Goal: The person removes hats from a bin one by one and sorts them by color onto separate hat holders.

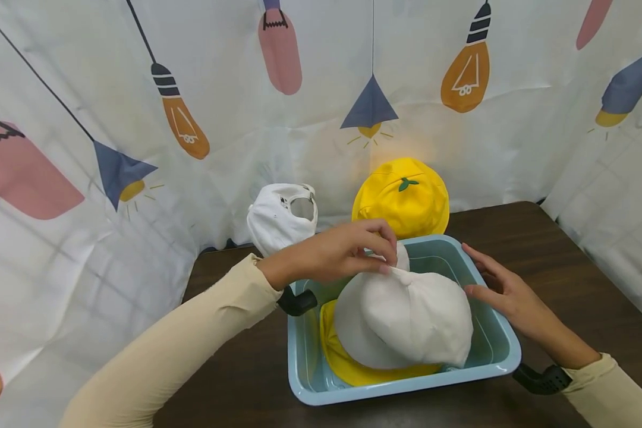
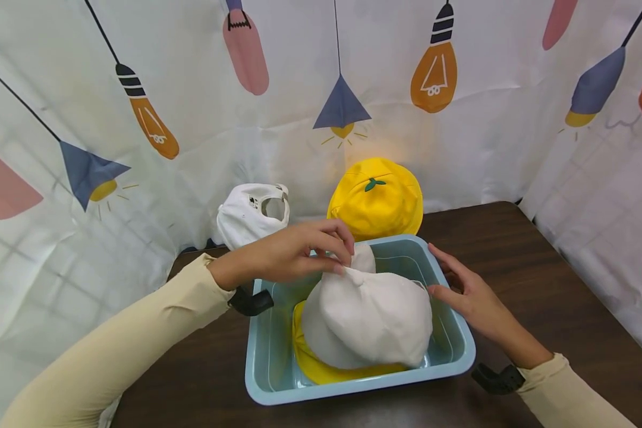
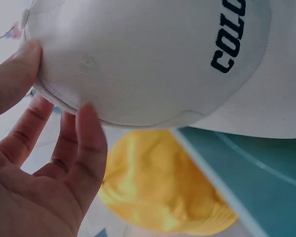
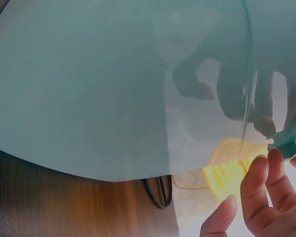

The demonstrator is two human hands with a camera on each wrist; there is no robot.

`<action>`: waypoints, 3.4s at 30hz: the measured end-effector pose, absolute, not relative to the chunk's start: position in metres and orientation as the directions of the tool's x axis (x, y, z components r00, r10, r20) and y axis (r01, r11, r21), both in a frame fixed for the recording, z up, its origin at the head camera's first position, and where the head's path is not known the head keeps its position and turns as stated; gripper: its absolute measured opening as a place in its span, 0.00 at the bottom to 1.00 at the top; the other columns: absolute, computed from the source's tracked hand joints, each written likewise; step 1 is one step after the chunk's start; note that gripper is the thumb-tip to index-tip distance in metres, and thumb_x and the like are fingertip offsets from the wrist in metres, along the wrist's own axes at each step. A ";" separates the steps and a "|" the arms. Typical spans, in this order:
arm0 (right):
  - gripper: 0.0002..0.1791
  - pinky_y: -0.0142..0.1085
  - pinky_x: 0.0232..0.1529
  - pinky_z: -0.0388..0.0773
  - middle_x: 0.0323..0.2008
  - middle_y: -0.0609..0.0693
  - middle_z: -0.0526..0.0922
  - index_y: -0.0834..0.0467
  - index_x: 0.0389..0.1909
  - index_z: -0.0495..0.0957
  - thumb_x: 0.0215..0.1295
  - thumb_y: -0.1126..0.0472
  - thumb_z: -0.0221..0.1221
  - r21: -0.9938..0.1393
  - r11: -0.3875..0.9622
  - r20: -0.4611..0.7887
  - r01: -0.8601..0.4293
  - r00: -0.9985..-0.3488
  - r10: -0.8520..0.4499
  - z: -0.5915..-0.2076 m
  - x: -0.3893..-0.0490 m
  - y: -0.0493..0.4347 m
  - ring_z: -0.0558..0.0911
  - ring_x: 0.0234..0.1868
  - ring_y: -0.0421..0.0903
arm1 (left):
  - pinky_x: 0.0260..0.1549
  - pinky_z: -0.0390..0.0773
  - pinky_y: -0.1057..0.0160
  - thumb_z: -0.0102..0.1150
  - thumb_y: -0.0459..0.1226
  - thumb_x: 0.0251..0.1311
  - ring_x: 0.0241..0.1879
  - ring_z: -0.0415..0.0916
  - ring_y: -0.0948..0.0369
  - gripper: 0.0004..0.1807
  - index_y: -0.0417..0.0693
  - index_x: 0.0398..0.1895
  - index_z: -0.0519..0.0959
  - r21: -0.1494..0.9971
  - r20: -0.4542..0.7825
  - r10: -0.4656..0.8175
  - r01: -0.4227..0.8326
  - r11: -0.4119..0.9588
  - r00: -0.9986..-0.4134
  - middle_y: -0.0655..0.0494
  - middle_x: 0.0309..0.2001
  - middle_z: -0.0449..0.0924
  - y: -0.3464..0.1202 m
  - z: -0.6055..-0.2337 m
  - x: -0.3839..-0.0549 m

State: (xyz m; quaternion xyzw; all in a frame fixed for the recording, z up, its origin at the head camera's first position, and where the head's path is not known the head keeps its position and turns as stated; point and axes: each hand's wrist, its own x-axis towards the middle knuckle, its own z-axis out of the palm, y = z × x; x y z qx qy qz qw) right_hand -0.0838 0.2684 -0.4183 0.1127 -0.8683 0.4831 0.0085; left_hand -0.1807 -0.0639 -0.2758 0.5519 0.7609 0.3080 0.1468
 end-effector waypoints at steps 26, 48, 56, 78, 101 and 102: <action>0.39 0.59 0.45 0.84 0.61 0.56 0.73 0.40 0.82 0.50 0.76 0.56 0.56 -0.845 0.510 0.077 -0.161 -0.980 -0.181 -0.418 -0.082 0.267 0.78 0.51 0.54 | 0.46 0.86 0.58 0.67 0.27 0.62 0.53 0.74 0.58 0.06 0.44 0.40 0.85 0.698 0.283 0.850 0.703 0.134 -0.444 0.51 0.52 0.77 -0.115 -0.208 -0.204; 0.38 0.37 0.39 0.85 0.60 0.54 0.73 0.41 0.82 0.51 0.76 0.61 0.55 -0.859 0.473 0.107 -0.195 -0.972 -0.207 -0.417 -0.084 0.270 0.80 0.49 0.37 | 0.42 0.81 0.70 0.61 0.18 0.60 0.53 0.73 0.53 0.11 0.35 0.41 0.86 0.585 0.326 0.822 0.783 0.212 -0.466 0.46 0.54 0.78 -0.193 -0.139 -0.234; 0.39 0.37 0.39 0.86 0.61 0.56 0.73 0.41 0.82 0.51 0.76 0.61 0.56 -0.867 0.466 0.090 -0.176 -0.975 -0.201 -0.416 -0.083 0.269 0.80 0.48 0.37 | 0.34 0.73 0.70 0.59 0.18 0.62 0.45 0.71 0.54 0.09 0.28 0.43 0.83 0.721 0.302 0.776 0.666 0.194 -0.553 0.46 0.54 0.77 -0.228 -0.128 -0.246; 0.39 0.38 0.37 0.87 0.59 0.54 0.74 0.42 0.82 0.52 0.76 0.62 0.55 -0.877 0.446 0.097 -0.178 -0.975 -0.198 -0.417 -0.083 0.271 0.81 0.47 0.38 | 0.43 0.82 0.74 0.58 0.19 0.64 0.52 0.72 0.53 0.08 0.27 0.45 0.82 0.626 0.164 0.634 0.576 0.526 -0.756 0.44 0.59 0.73 -0.290 -0.111 -0.267; 0.39 0.37 0.38 0.86 0.61 0.55 0.73 0.41 0.81 0.52 0.76 0.62 0.56 -0.864 0.470 0.105 -0.181 -0.977 -0.183 -0.419 -0.081 0.270 0.80 0.49 0.35 | 0.46 0.74 0.77 0.62 0.30 0.68 0.55 0.70 0.61 0.08 0.39 0.47 0.86 0.541 0.098 0.583 0.535 0.649 -0.806 0.54 0.58 0.77 -0.316 -0.141 -0.291; 0.38 0.37 0.38 0.86 0.61 0.55 0.74 0.41 0.81 0.52 0.76 0.62 0.56 -0.864 0.471 0.105 -0.181 -0.977 -0.184 -0.419 -0.081 0.270 0.80 0.49 0.36 | 0.46 0.73 0.78 0.62 0.31 0.68 0.55 0.70 0.62 0.09 0.38 0.47 0.85 0.548 0.099 0.570 0.523 0.653 -0.816 0.55 0.58 0.76 -0.319 -0.141 -0.291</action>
